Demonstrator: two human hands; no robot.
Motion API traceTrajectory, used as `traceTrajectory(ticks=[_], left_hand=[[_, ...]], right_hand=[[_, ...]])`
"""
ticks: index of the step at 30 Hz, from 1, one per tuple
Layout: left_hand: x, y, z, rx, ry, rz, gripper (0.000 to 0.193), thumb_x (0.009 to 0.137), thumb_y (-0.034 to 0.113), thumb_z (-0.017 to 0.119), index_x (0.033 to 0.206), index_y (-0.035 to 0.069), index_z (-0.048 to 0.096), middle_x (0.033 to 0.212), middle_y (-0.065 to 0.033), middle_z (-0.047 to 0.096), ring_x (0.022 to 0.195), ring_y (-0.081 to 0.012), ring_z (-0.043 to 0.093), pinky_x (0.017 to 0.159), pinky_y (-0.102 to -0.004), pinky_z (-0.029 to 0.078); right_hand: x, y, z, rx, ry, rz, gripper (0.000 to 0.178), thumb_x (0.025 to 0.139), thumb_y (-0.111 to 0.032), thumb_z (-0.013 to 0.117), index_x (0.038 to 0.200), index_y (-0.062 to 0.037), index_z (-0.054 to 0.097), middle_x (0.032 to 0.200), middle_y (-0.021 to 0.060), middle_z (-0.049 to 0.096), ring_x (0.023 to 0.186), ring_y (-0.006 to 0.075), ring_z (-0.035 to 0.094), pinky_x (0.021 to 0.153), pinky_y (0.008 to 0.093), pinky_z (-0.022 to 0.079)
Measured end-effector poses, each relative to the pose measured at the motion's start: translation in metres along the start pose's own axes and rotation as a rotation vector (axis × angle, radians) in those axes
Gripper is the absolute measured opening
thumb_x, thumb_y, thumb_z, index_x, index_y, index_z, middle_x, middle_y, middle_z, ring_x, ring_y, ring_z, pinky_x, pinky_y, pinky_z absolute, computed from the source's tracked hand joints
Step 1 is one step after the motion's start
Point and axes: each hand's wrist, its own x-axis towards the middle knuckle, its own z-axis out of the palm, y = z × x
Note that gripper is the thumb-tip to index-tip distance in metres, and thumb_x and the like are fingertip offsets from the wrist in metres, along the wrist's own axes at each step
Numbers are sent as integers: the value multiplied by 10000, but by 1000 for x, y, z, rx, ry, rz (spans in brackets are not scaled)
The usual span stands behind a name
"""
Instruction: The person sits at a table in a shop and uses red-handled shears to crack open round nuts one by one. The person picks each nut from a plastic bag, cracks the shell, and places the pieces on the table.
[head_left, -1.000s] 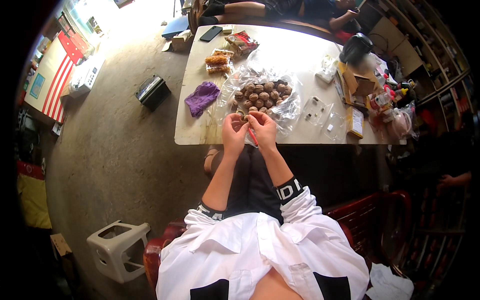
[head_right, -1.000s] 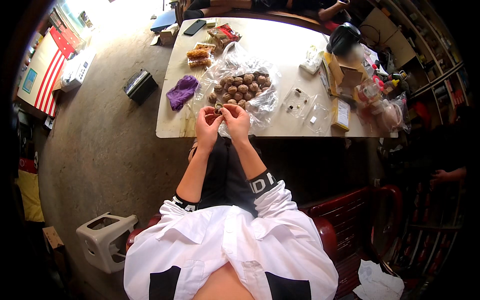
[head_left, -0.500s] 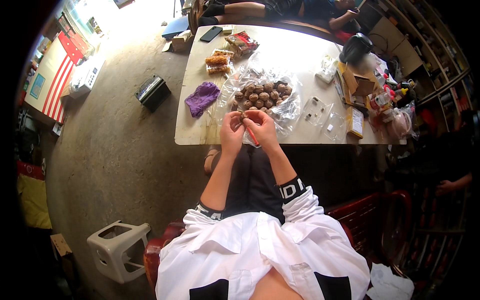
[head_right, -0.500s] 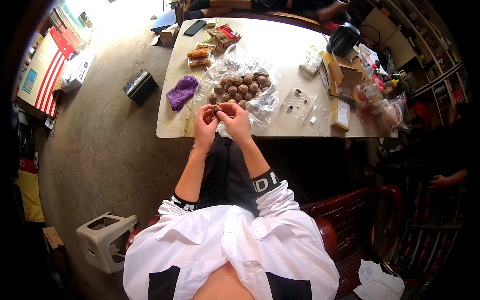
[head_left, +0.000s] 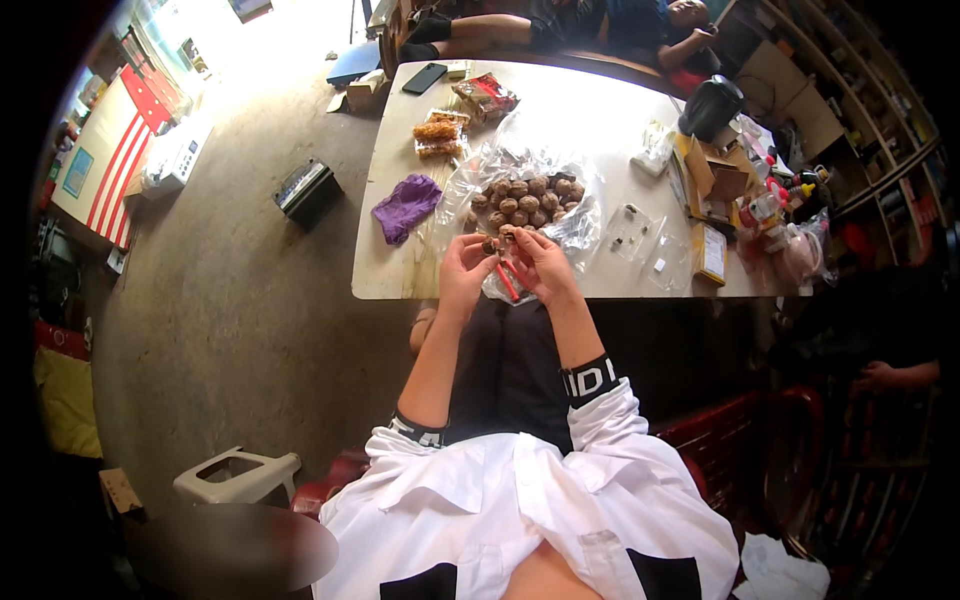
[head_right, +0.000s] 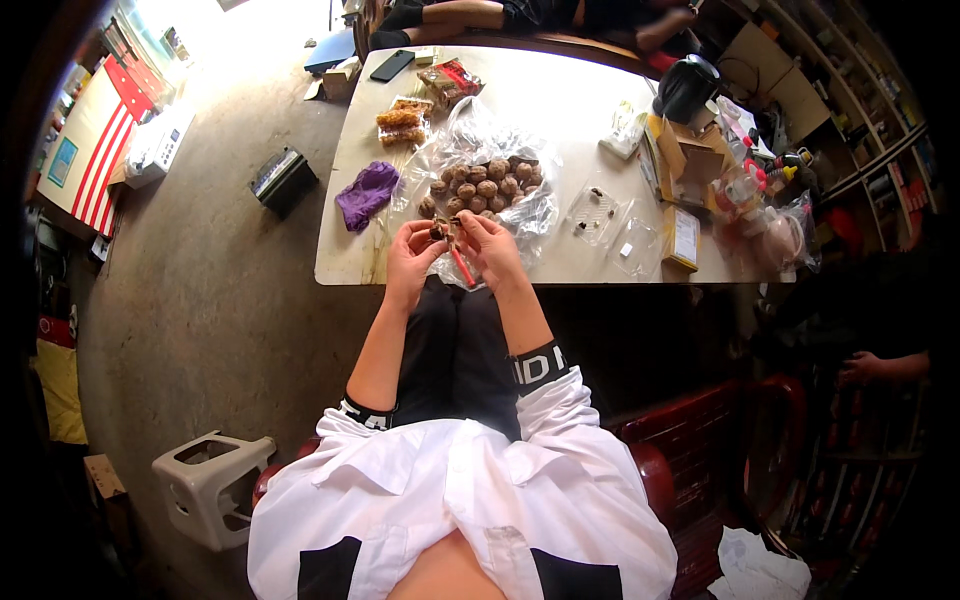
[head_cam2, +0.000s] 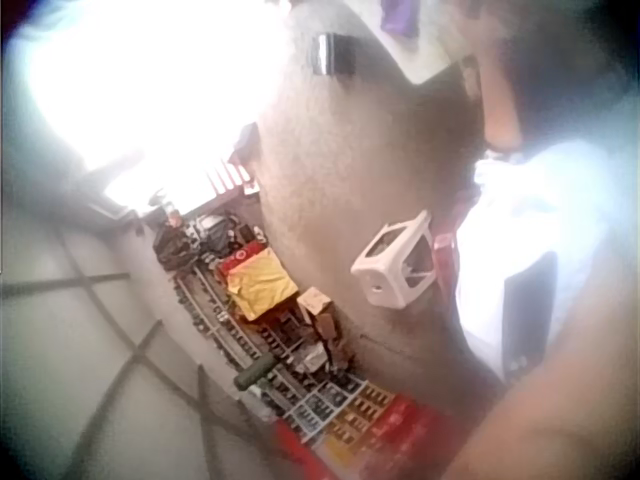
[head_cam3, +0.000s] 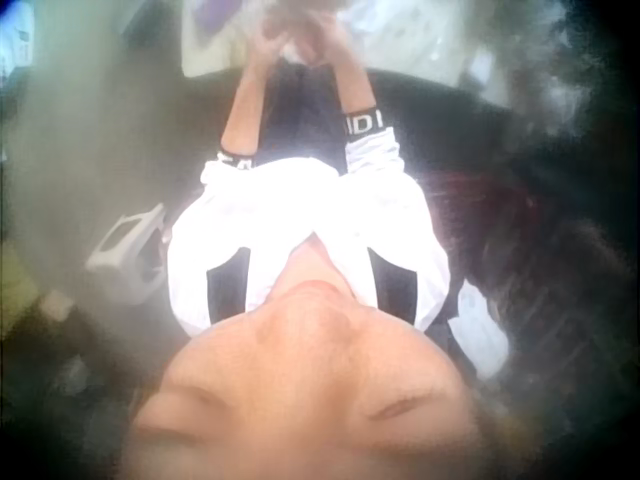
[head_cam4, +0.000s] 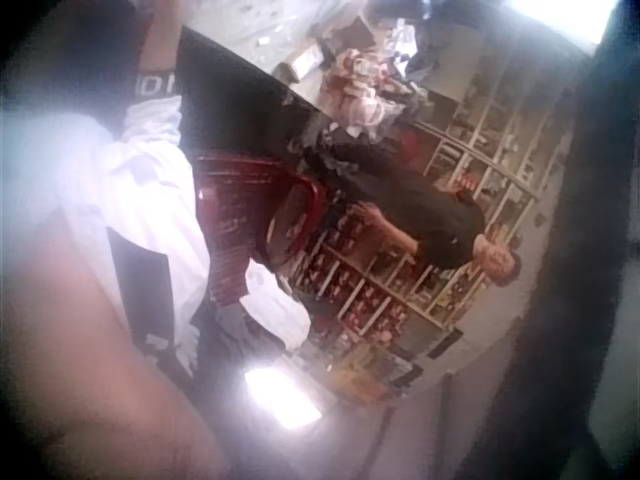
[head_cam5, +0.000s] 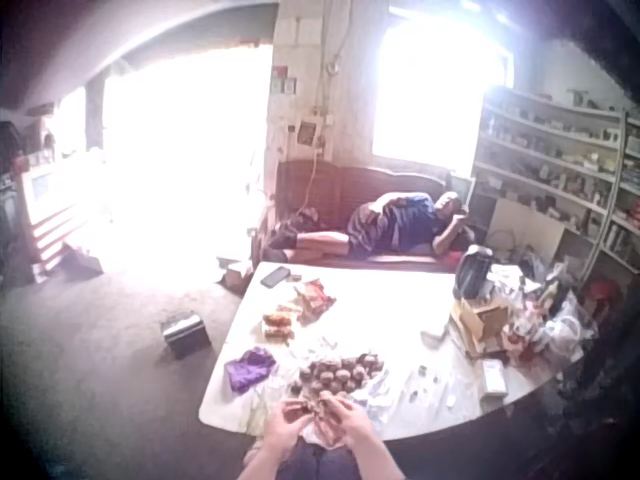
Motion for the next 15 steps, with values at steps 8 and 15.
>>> traceTrajectory(ticks=[8, 15], left_hand=[[2, -2, -2, 101, 46, 33, 367, 770, -51, 668, 1114, 8, 552, 1006, -78, 633, 915, -136, 615, 816, -268, 511], [2, -4, 2, 320, 57, 127, 376, 773, -4, 684, 1130, 7, 566, 1009, -62, 628, 903, -132, 614, 794, -258, 501]], right_hand=[[12, 19, -5, 59, 44, 41, 141, 868, -212, 663, 957, -102, 665, 846, -25, 645, 689, 52, 522, 629, 184, 431], [18, 31, -19, 42, 13, -5, 131, 903, -177, 608, 999, -89, 599, 869, 26, 620, 811, 126, 602, 670, 257, 493]])
